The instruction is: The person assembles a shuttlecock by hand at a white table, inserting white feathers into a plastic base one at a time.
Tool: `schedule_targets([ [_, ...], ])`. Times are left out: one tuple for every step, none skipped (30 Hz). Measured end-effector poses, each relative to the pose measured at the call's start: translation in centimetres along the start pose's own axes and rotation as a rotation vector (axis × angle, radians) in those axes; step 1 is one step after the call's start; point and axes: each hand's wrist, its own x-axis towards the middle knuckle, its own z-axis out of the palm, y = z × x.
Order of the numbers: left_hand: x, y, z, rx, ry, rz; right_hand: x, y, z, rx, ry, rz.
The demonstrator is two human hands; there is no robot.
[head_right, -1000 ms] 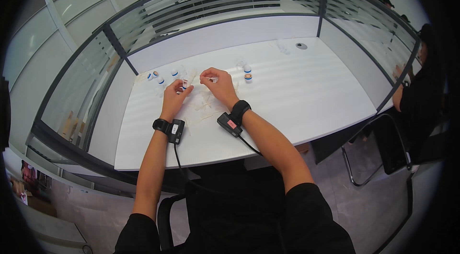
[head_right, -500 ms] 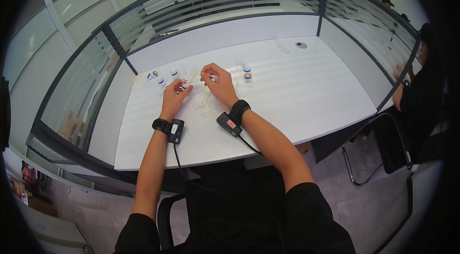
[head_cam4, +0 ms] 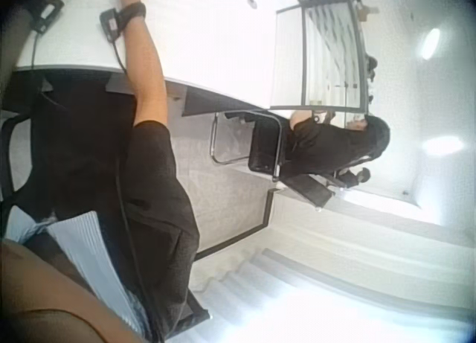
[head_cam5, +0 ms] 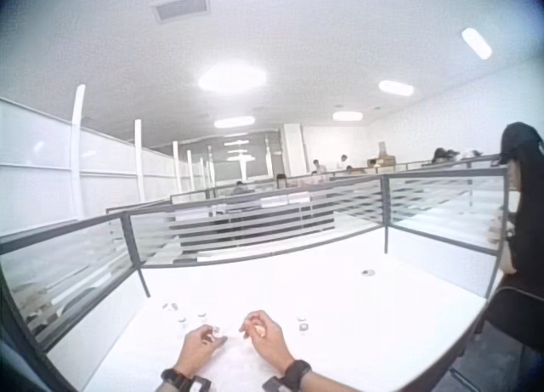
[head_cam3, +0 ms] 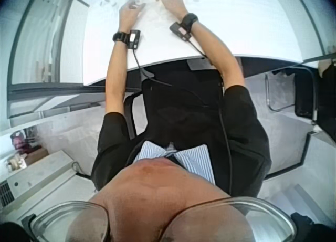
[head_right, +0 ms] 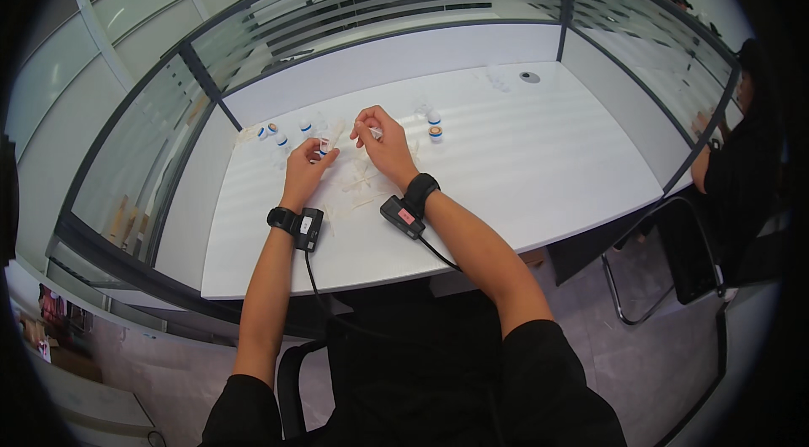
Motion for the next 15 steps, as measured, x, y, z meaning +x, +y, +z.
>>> schedule_targets([
  [0.0, -0.1, -0.1, -0.006, -0.003, -0.004, 0.0, 0.0, 0.1, 0.004, 0.01, 0.015],
  [-0.1, -0.2, -0.1, -0.012, -0.006, -0.009, 0.0, 0.0, 0.3, 0.005, 0.009, 0.016],
  [0.0, -0.3, 0.0, -0.012, -0.007, -0.007, 0.1, 0.3, 0.3, 0.012, 0.014, 0.001],
  [0.1, -0.4, 0.1, -0.008, -0.007, -0.007, 0.2, 0.5, 0.2, 0.018, 0.018, -0.013],
  [0.2, -0.5, 0.2, -0.005, -0.008, -0.007, 0.2, 0.8, 0.0, 0.017, 0.02, -0.013],
  [0.2, -0.4, 0.1, -0.003, -0.007, -0.005, 0.2, 0.6, 0.1, 0.013, 0.017, -0.005],
  [0.2, -0.4, 0.0, -0.014, -0.01, -0.004, 0.2, 0.4, 0.1, 0.01, 0.013, 0.002],
  [0.2, -0.3, 0.0, -0.024, -0.013, -0.002, 0.1, 0.2, 0.1, 0.011, 0.013, 0.001],
  [0.2, -0.3, 0.0, -0.024, -0.013, -0.003, 0.0, 0.0, 0.1, -0.016, 0.007, 0.01],
  [0.1, -0.4, -0.1, -0.022, -0.008, -0.005, 0.0, -0.1, 0.1, -0.043, 0.0, 0.02],
  [0.1, -0.4, -0.1, -0.02, -0.003, -0.006, 0.1, -0.3, 0.2, -0.043, -0.001, 0.02],
  [0.1, -0.5, -0.1, -0.02, -0.004, -0.007, 0.1, -0.3, 0.1, -0.053, -0.013, 0.018],
  [0.1, -0.5, -0.1, -0.014, -0.004, -0.003, 0.1, -0.3, 0.1, -0.063, -0.025, 0.015],
  [0.1, -0.6, -0.1, -0.007, -0.003, 0.002, 0.0, -0.4, 0.1, -0.077, -0.022, 0.02],
  [0.1, -0.4, 0.0, -0.001, -0.003, 0.008, -0.1, -0.4, 0.0, -0.093, -0.018, 0.024],
])
